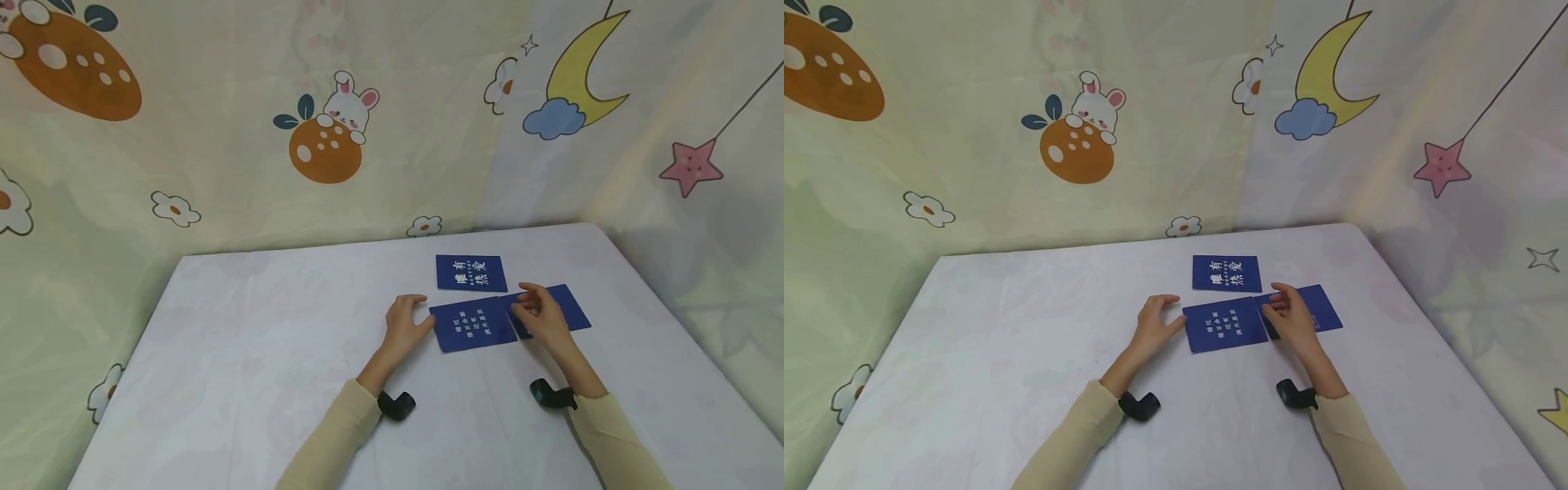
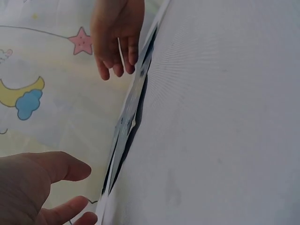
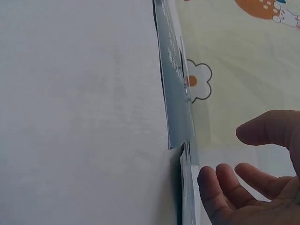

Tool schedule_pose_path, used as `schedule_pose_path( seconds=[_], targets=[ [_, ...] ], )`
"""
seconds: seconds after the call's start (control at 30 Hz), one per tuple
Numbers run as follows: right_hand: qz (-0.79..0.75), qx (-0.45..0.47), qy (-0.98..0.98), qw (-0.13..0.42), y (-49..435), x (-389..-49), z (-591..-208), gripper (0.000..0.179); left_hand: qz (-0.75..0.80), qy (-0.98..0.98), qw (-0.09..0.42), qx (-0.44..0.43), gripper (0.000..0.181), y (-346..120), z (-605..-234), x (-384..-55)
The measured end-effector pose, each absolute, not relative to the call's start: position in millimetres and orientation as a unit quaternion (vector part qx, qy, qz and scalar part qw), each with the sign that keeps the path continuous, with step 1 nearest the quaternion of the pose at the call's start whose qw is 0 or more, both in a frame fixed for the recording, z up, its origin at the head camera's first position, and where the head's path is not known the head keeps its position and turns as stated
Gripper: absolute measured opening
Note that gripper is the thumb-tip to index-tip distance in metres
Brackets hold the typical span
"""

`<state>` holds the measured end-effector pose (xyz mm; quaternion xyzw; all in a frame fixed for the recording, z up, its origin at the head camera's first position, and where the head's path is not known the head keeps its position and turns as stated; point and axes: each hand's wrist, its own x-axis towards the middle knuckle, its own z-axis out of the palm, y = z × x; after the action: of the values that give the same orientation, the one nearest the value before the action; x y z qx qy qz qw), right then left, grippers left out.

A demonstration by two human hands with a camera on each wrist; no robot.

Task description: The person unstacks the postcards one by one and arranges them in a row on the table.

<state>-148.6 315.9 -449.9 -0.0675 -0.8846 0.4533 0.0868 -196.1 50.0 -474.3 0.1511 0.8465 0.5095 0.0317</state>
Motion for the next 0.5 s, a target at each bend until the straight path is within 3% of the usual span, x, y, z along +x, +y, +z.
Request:
schedule_pose_path(
  seconds=[0.5],
  targets=[
    [0.48, -0.073, -0.871, 0.069, 308.7, -174.5, -446.5, 0.045, 0.458, 0.866, 0.08, 0.181, 0.06, 62.7, -471.9, -210.6]
  ],
)
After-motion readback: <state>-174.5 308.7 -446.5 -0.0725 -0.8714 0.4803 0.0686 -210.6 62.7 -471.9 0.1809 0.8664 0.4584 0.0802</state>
